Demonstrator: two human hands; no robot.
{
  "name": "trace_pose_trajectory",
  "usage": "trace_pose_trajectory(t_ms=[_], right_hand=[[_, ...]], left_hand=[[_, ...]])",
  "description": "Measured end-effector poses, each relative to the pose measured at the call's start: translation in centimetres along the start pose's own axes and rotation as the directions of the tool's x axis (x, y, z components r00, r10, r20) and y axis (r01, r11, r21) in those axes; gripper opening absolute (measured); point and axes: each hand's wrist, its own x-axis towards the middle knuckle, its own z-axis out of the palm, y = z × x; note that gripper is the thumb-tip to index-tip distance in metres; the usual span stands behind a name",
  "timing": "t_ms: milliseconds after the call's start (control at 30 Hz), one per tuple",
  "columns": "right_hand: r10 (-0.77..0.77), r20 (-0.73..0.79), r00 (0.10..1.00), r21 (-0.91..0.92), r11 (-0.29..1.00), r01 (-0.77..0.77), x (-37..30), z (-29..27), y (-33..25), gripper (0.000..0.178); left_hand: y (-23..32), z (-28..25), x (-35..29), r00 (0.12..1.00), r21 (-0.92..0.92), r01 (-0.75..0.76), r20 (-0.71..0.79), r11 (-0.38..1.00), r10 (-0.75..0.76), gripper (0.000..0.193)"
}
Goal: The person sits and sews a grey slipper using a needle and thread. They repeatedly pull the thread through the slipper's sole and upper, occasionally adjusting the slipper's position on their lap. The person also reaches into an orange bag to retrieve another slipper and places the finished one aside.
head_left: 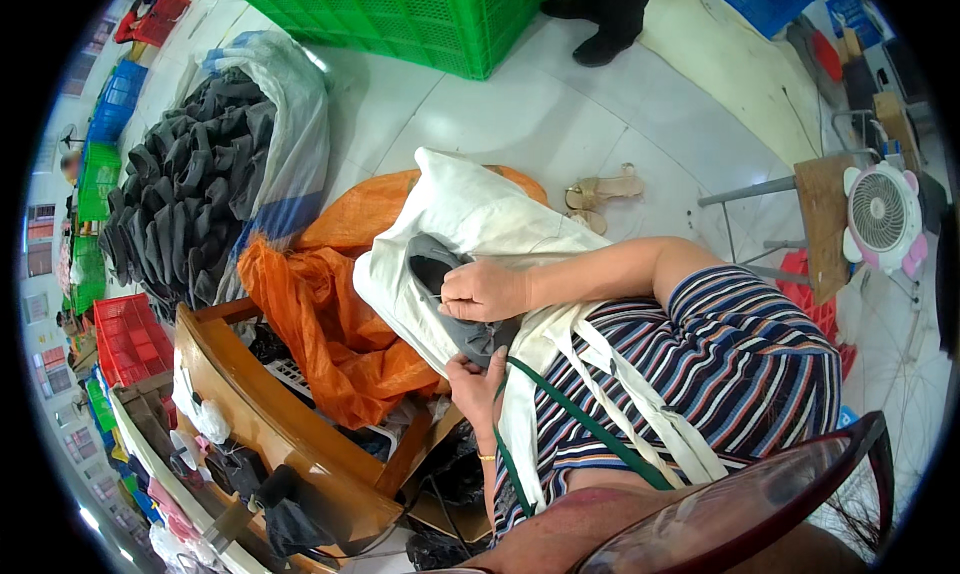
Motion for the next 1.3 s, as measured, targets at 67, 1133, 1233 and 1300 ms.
trace_pose_trajectory(t_ms=[67, 1133, 1233, 1300], right_hand=[[-0.043, 0.007, 0.999, 0.035, 0.998, 0.043, 0.1, 0.0, -0.7, 0.026], [0.222, 0.357, 0.907, 0.905, 0.158, -0.394, 8.4, 5.1, -0.5, 0.031], [0.247, 0.393, 0.886, 0.906, 0.06, -0.419, 7.8, 5.4, -1.0, 0.03], [0.269, 0.412, 0.87, 0.9, 0.027, -0.435, 7.4, 5.6, -1.1, 0.03]], left_hand=[[0.0, -0.1, 0.5, 0.985, 0.034, 0.09, 0.147, 0.995, -0.094, 0.057], [1.7, -9.8, 11.9, 0.962, 0.291, 0.112, -0.271, 0.95, -0.03, 0.054], [0.1, -8.7, 11.9, 0.992, 0.164, 0.077, -0.113, 0.983, -0.059, 0.06], [0.2, -8.3, 12.2, 0.994, 0.029, 0.06, -0.09, 0.998, -0.057, 0.053]])
